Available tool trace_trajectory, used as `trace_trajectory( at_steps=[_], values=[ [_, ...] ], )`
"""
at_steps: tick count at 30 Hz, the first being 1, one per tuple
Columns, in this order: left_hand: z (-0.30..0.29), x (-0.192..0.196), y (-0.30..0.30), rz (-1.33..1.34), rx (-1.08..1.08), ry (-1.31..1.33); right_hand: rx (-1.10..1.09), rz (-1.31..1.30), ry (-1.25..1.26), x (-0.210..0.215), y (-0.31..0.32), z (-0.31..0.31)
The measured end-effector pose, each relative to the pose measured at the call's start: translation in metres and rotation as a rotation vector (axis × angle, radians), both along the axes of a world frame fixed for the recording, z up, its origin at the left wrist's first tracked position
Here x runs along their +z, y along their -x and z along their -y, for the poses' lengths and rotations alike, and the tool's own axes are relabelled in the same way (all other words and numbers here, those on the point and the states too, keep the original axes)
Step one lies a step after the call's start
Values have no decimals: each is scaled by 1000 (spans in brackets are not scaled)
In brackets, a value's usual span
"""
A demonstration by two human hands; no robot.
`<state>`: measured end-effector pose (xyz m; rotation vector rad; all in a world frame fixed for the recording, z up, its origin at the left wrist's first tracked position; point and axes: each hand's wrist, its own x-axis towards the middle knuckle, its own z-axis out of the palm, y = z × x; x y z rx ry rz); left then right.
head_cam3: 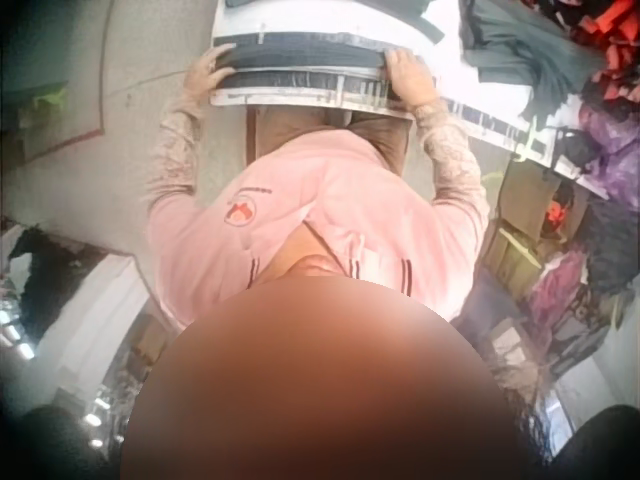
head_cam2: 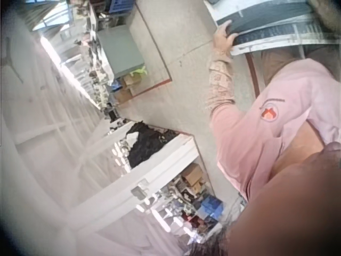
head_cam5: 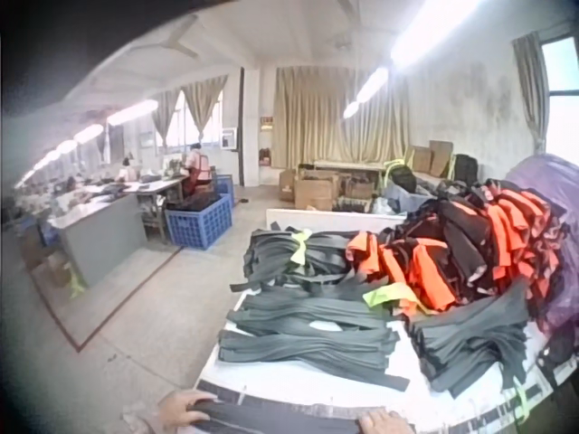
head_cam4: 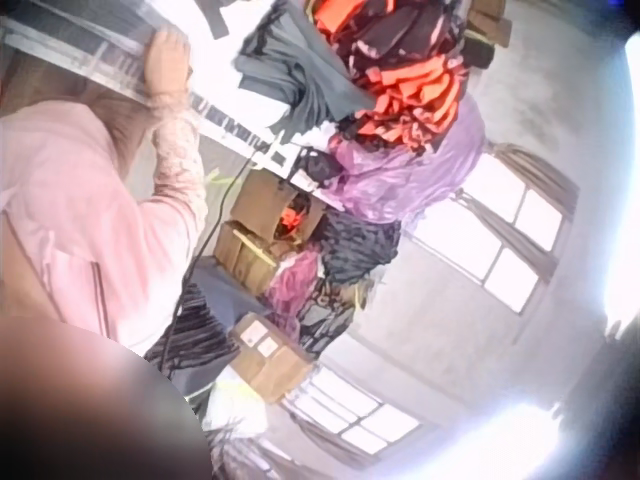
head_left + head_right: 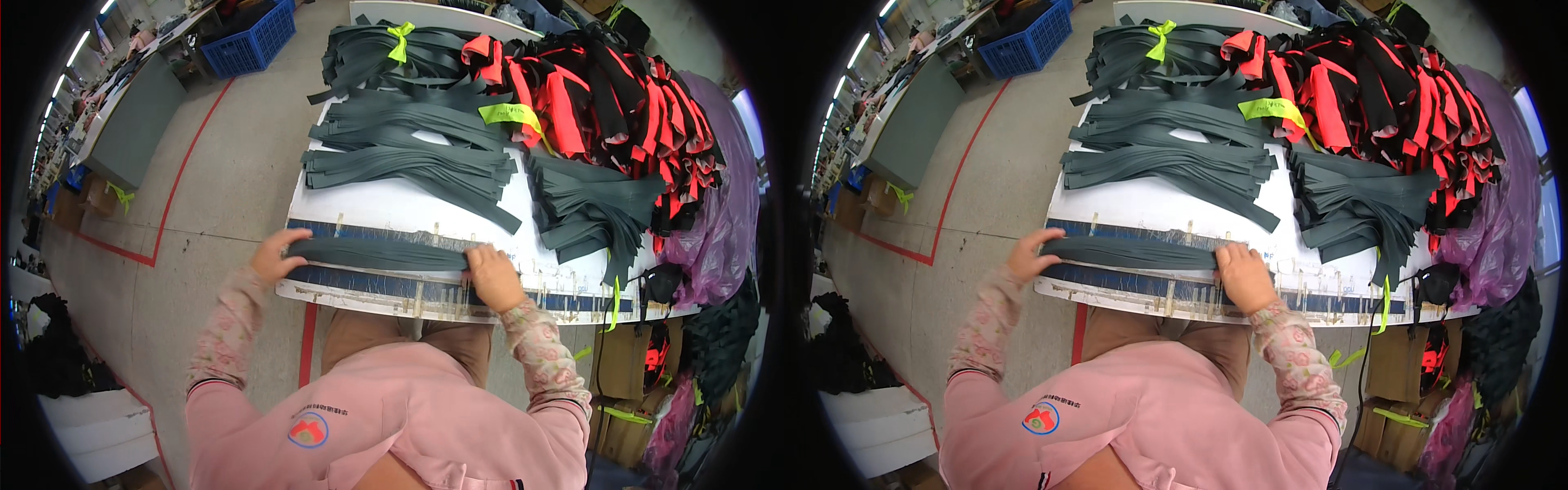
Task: Organizing and stacking bundles of black and neon fabric straps on a factory worktable.
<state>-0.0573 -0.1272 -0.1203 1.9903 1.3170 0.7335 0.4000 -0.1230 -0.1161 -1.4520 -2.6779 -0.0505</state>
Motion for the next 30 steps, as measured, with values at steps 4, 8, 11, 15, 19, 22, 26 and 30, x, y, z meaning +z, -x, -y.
trace_trajectory(
  at_steps=[4, 8, 11, 15, 19, 22, 26, 30],
  values=[
    [20, -34, -18, -53, 128, 4, -100, 24, 121, -18, 0, 16],
    [22, -35, -25, 15, 219, 5, -149, -33, 54, -20, -21, 23],
    [22, -43, -20, 8, 239, 2, -228, -40, 128, -18, -31, 30],
    [6, -27, -7, 265, 205, 282, -257, -368, 269, -2, -45, 22],
    [-48, 1, 20, 436, 173, 669, -290, -799, 714, 15, -68, -16],
    [-89, -21, 39, 401, 305, 779, -362, -824, 977, 4, -59, -52],
    [-114, -47, 45, 89, 390, 750, -389, -639, 1038, -28, -53, -87],
    [-111, -44, 45, -74, 345, 708, -288, -626, 970, -35, -53, -98]
  ],
)
